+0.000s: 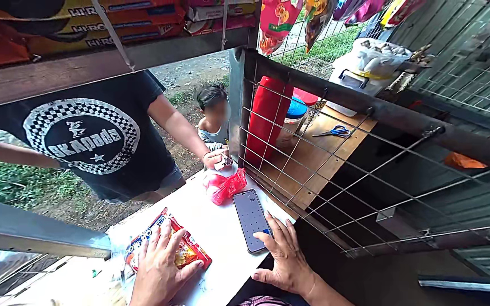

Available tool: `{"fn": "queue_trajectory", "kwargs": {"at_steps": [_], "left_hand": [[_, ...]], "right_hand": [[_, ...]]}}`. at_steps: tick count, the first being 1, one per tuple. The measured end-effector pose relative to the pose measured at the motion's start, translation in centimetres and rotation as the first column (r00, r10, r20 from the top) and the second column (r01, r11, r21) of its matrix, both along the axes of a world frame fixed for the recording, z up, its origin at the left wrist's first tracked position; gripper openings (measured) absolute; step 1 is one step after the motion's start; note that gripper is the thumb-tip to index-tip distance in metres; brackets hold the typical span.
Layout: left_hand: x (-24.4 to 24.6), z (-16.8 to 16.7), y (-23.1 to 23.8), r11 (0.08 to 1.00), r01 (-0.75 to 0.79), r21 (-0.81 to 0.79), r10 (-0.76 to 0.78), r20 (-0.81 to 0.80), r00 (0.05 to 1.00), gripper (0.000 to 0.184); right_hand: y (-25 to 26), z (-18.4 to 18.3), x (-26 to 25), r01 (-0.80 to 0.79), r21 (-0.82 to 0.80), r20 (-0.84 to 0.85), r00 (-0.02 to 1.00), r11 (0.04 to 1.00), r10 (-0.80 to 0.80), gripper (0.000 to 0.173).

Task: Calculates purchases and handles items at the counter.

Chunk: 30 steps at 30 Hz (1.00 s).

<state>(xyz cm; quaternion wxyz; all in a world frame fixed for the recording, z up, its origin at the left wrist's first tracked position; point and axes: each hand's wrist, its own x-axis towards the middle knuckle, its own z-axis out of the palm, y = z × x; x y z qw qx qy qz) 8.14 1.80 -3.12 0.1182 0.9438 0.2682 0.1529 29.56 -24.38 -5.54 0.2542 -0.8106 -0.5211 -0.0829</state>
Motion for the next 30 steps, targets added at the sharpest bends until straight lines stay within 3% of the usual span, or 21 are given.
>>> {"fn": "queue_trajectory", "kwargs": {"at_steps": [4,9,11,14,17,21,24,30], "left_hand": [[-1.0,1.6,-0.4,0.998,-0.022,-0.065,0.018,-0.062,0.998,0.108],[-3.0,1.8,-0.5,0.994,-0.079,-0.080,0.069,-0.127,0.990,0.112],[-3.0,2.0,-0.9,0.998,-0.039,-0.057,0.034,-0.083,0.996,0.101],[-1.6,2.4,-2.5,0.991,0.134,0.020,-0.135,0.020,0.991,0.065],[0.5,2.0,-5.0,0.964,0.209,0.163,-0.212,-0.001,0.977,0.046],[2.2,2.0,-8.5,0.945,0.139,0.295,-0.077,-0.213,0.974,0.071],[3.0,1.5,-10.2,0.951,0.119,0.286,-0.021,-0.323,0.946,0.091],[5.5,0.2,-10.6,0.985,0.140,0.103,-0.110,-0.255,0.961,0.103]], "right_hand": [[-0.5,-0.2,0.1,-0.045,0.037,-0.001,0.999,0.998,0.045,0.083],[-0.5,0.2,1.3,0.037,0.135,-0.092,0.995,0.990,-0.025,0.094],[-0.3,0.5,1.8,0.067,0.124,-0.116,0.992,0.990,-0.053,0.097],[-0.1,0.8,2.0,0.063,0.064,-0.083,0.995,0.996,-0.058,0.095],[0.1,0.7,1.9,0.060,0.026,-0.037,0.998,0.998,-0.059,0.095],[0.3,0.5,1.9,0.068,0.064,-0.027,0.997,0.996,-0.067,0.101],[0.2,0.5,1.8,0.080,0.128,-0.069,0.995,0.989,-0.071,0.103],[0.2,-0.1,1.8,0.098,0.174,-0.082,0.993,0.980,-0.085,0.101]]}}
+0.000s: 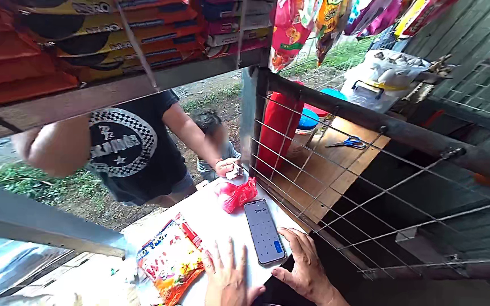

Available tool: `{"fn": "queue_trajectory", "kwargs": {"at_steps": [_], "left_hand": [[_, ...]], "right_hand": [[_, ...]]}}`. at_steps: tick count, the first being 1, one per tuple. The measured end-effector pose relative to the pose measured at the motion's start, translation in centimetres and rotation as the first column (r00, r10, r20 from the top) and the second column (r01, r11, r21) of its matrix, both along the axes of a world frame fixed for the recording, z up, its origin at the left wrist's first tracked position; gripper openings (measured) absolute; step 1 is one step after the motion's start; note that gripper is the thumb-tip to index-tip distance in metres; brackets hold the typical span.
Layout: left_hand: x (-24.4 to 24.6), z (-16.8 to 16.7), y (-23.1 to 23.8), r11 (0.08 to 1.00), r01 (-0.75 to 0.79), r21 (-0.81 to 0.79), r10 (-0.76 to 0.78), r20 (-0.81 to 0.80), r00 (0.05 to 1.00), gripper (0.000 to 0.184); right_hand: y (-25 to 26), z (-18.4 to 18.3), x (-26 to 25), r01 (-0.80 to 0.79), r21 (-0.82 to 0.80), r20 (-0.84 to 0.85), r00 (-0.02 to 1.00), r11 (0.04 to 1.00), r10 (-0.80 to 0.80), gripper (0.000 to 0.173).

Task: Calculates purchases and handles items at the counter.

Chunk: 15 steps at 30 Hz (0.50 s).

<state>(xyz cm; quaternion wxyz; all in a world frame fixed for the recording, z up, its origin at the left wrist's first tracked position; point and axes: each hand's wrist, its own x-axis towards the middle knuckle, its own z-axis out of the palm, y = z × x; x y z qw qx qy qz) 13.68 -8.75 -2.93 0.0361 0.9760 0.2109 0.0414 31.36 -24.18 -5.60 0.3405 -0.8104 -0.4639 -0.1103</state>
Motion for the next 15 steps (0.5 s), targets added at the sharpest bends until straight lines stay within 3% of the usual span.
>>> {"fn": "queue_trajectory", "kwargs": {"at_steps": [6,7,8,10,12,15], "left_hand": [[3.6,2.9,0.6,0.953,-0.123,-0.278,0.027,-0.327,0.945,0.112],[3.5,3.0,0.7,0.936,-0.124,-0.329,0.047,-0.234,0.971,0.110],[3.1,2.4,0.8,0.928,-0.110,-0.355,0.110,-0.020,0.994,0.106],[3.4,1.1,1.1,0.878,-0.095,-0.470,0.319,0.425,0.847,0.099],[4.4,1.4,1.9,0.778,-0.135,-0.614,0.517,0.503,0.692,0.100],[6.5,1.7,3.3,0.669,-0.205,-0.715,0.653,0.432,0.622,0.103]], "right_hand": [[-0.1,-0.3,0.2,0.007,0.045,-0.030,1.000,0.999,-0.006,0.104],[-0.1,-0.2,0.3,0.007,0.055,-0.040,0.999,0.998,-0.005,0.105],[-0.2,-0.2,0.4,0.004,0.066,-0.053,0.999,0.998,-0.001,0.105],[-0.4,-0.2,0.5,-0.015,0.083,-0.078,0.997,0.996,0.021,0.105],[-0.4,0.1,0.4,-0.045,0.078,-0.080,0.996,0.996,0.051,0.102],[-0.4,0.5,0.0,-0.065,0.025,-0.056,0.996,0.998,0.067,0.096]]}}
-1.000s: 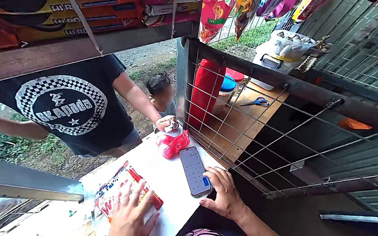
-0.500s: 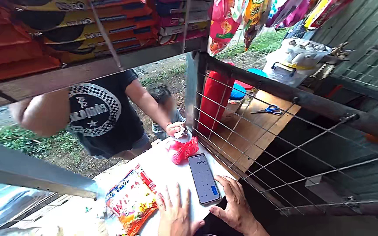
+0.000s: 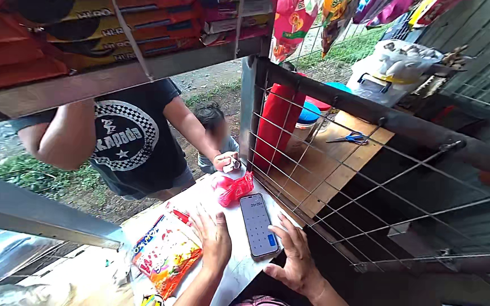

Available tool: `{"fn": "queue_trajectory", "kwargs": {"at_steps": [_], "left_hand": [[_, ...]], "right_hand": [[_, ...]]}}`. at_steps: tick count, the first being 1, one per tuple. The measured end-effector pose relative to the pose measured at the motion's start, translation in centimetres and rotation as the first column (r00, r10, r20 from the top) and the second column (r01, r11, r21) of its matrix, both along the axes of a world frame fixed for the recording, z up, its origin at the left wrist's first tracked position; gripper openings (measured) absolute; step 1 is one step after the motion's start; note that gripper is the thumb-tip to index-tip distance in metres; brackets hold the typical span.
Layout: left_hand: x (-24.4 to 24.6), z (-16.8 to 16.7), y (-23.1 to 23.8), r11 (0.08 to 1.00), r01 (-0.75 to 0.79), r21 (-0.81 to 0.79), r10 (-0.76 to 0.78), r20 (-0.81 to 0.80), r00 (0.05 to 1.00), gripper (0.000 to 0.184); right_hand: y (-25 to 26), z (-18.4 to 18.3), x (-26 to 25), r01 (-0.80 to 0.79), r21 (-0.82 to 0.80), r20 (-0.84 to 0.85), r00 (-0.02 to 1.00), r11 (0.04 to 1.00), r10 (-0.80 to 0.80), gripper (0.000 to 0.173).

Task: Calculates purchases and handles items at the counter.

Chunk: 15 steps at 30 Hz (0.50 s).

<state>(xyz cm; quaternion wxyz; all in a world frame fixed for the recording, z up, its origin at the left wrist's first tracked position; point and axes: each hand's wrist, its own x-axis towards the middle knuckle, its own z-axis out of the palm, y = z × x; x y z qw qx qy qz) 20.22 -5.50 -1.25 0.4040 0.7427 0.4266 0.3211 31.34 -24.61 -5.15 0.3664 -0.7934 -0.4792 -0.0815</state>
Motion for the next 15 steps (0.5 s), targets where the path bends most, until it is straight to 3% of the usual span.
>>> {"fn": "queue_trajectory", "kwargs": {"at_steps": [8,15], "left_hand": [[4.4,-0.5,-0.2,0.999,0.050,-0.012,-0.047,0.189,0.981,0.116],[3.2,0.1,0.2,0.998,0.056,0.009,-0.055,0.341,0.938,0.114]], "right_hand": [[1.8,0.6,0.2,-0.036,-0.147,0.036,0.999,0.988,0.041,0.101],[2.5,0.7,-0.1,-0.038,-0.253,0.095,0.993,0.967,0.064,0.099]]}}
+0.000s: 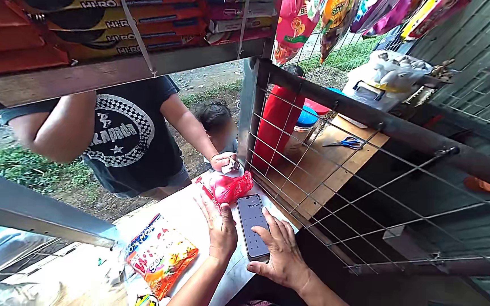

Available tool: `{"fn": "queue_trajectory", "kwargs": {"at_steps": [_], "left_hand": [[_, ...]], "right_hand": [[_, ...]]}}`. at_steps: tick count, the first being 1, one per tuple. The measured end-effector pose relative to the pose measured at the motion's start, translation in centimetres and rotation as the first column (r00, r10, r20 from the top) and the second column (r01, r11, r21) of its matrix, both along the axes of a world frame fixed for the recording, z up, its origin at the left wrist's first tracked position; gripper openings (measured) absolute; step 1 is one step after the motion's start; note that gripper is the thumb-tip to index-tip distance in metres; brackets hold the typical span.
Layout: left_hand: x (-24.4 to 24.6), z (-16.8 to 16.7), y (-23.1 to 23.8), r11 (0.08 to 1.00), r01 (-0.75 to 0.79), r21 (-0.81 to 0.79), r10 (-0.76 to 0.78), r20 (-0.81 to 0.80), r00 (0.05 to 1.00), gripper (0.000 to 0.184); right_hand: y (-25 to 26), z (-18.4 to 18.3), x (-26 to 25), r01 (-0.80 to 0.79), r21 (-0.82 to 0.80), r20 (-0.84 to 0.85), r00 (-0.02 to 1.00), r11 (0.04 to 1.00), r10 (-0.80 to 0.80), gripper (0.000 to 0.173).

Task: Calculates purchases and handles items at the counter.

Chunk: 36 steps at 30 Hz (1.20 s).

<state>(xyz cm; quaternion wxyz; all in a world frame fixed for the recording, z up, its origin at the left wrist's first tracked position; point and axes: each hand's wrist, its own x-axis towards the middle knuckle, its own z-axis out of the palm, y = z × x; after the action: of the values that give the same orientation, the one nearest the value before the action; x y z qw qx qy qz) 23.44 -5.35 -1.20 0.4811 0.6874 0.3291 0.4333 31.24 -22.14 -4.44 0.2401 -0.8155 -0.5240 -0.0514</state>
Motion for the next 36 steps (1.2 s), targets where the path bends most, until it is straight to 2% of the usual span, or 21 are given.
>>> {"fn": "queue_trajectory", "kwargs": {"at_steps": [2,6,9,12,13,16,18,21,23,26,28,31,34,36], "left_hand": [[-1.8,1.3,0.1,0.999,0.047,-0.024,-0.045,0.067,0.997,0.114],[-7.4,2.9,2.4,0.991,0.082,0.108,-0.095,0.121,0.988,0.108],[-13.0,3.2,4.8,0.976,0.007,0.217,0.002,-0.038,0.999,0.091],[-19.0,2.5,6.9,0.940,-0.090,0.328,0.182,-0.262,0.948,0.052],[-20.7,2.2,7.3,0.930,-0.123,0.347,0.239,-0.313,0.919,0.044],[-23.9,1.9,6.9,0.919,-0.192,0.344,0.333,-0.418,0.845,0.035],[-24.1,2.1,5.8,0.920,-0.131,0.371,0.305,-0.464,0.831,0.032],[-22.0,1.7,3.8,0.898,0.091,0.430,0.205,-0.593,0.779,0.042],[-19.6,1.3,2.3,0.884,0.231,0.407,0.162,-0.728,0.666,0.064],[-15.8,1.3,0.1,0.914,0.295,0.277,0.105,-0.866,0.490,0.098],[-13.9,1.0,-0.7,0.898,0.344,0.274,0.095,-0.885,0.456,0.103],[-11.2,1.7,-0.4,0.889,0.430,0.160,-0.004,-0.935,0.354,0.108],[-8.7,1.8,0.4,0.869,0.475,0.136,-0.045,-0.936,0.350,0.111],[-7.1,2.5,0.7,0.865,0.499,0.050,-0.106,-0.955,0.279,0.112]], "right_hand": [[0.0,0.0,0.0,0.002,0.016,-0.025,1.000,1.000,-0.002,0.101],[-0.9,-0.4,0.3,0.022,0.144,-0.108,0.994,0.989,-0.007,0.101],[-1.8,-0.8,0.5,0.015,0.151,-0.097,0.995,0.988,0.000,0.100],[-2.1,-1.1,0.5,0.015,0.131,-0.065,0.998,0.991,-0.006,0.099],[-2.0,-1.1,0.4,0.014,0.128,-0.067,0.998,0.992,-0.006,0.098],[-1.9,-1.3,0.4,0.007,0.125,-0.059,0.998,0.992,0.000,0.097],[-1.9,-1.5,0.4,0.000,0.134,-0.038,0.999,0.991,0.005,0.099],[-1.9,-1.0,0.5,0.009,0.156,-0.070,0.998,0.988,0.002,0.103],[-1.9,-0.7,0.4,0.017,0.165,-0.087,0.996,0.986,-0.002,0.104],[-1.9,-0.6,0.3,0.020,0.168,-0.097,0.995,0.986,-0.004,0.104],[-2.0,-0.5,0.2,0.026,0.175,-0.099,0.995,0.984,-0.008,0.103],[-2.0,-0.5,-0.1,0.028,0.167,-0.100,0.995,0.986,-0.011,0.103],[-2.1,-0.5,-0.8,0.014,0.139,-0.081,0.997,0.990,-0.003,0.101],[-2.0,-0.6,-1.2,-0.008,0.123,-0.063,0.998,0.992,0.016,0.098]]}}
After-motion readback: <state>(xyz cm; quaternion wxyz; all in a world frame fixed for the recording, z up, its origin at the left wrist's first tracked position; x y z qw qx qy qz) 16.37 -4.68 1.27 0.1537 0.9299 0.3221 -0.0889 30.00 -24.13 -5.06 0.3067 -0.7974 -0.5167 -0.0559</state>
